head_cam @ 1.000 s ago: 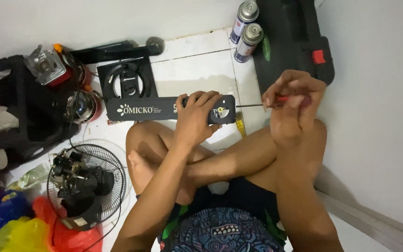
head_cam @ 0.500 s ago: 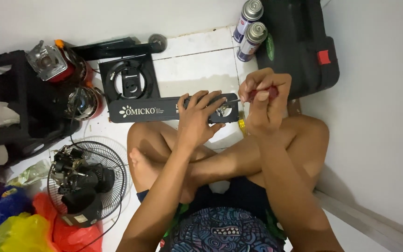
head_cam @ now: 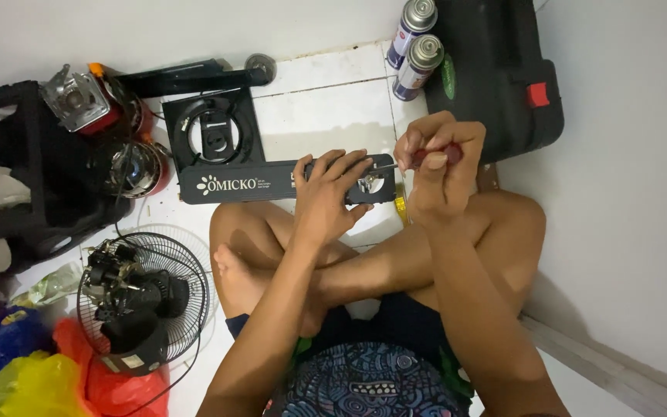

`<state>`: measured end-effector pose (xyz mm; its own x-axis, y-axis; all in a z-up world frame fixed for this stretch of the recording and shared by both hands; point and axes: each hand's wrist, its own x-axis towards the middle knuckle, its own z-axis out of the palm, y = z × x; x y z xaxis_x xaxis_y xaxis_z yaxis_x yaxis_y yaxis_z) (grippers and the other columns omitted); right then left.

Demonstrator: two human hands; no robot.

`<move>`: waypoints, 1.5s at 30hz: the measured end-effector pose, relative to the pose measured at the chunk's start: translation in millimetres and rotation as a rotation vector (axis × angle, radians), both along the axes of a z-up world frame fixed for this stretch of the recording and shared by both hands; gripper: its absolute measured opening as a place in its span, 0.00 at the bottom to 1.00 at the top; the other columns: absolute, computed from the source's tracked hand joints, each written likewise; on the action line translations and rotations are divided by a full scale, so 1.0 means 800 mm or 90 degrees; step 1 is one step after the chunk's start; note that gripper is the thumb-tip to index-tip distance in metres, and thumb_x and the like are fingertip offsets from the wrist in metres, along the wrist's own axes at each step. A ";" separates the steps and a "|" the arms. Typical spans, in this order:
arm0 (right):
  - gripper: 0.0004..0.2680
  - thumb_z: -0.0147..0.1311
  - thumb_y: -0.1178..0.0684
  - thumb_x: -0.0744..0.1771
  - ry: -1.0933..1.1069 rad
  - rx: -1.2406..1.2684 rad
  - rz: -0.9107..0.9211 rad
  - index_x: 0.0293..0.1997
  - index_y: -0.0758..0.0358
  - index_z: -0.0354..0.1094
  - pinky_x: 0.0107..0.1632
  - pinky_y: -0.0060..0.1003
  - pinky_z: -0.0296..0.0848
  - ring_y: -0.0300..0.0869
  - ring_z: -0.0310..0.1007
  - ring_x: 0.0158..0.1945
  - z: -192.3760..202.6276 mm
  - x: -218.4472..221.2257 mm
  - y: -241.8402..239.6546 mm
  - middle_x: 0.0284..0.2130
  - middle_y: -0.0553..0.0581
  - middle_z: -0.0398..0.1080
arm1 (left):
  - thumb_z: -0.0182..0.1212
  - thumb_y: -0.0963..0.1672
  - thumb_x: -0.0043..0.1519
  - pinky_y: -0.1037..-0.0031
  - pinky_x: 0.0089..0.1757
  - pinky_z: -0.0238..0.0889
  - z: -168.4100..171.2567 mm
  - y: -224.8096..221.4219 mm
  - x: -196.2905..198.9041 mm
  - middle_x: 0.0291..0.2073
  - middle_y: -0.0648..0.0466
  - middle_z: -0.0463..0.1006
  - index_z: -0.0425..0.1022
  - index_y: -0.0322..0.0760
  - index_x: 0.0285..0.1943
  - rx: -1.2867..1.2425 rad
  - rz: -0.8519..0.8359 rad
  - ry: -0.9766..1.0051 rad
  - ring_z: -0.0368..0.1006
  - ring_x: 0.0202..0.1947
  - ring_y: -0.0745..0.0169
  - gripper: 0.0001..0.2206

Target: Disassembling and repairing a gas valve component using a screwdriver while sitting on the floor.

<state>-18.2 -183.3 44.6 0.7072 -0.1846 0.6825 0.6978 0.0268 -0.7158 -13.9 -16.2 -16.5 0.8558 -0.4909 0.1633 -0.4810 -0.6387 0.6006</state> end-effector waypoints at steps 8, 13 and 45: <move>0.11 0.35 0.40 0.73 0.023 -0.046 -0.022 0.49 0.56 0.50 0.32 0.29 0.71 0.40 0.71 0.28 0.001 0.001 0.001 0.34 0.58 0.62 | 0.78 0.48 0.46 0.40 0.65 0.32 -0.004 -0.001 0.002 0.64 0.61 0.74 0.75 0.51 0.66 0.016 0.006 0.002 0.61 0.68 0.52 0.34; 0.12 0.33 0.38 0.74 -0.020 0.009 0.041 0.53 0.53 0.44 0.31 0.28 0.68 0.37 0.66 0.26 0.008 0.006 0.013 0.37 0.59 0.60 | 0.79 0.47 0.46 0.40 0.65 0.31 -0.001 -0.004 0.001 0.64 0.60 0.75 0.76 0.49 0.65 0.007 0.014 0.006 0.61 0.67 0.52 0.33; 0.08 0.63 0.64 0.64 -0.016 -0.079 0.031 0.45 0.72 0.71 0.44 0.45 0.76 0.54 0.78 0.43 0.016 0.008 -0.026 0.37 0.67 0.73 | 0.78 0.48 0.47 0.39 0.63 0.33 0.000 -0.004 0.006 0.63 0.60 0.75 0.76 0.49 0.65 0.004 0.004 -0.015 0.62 0.66 0.50 0.32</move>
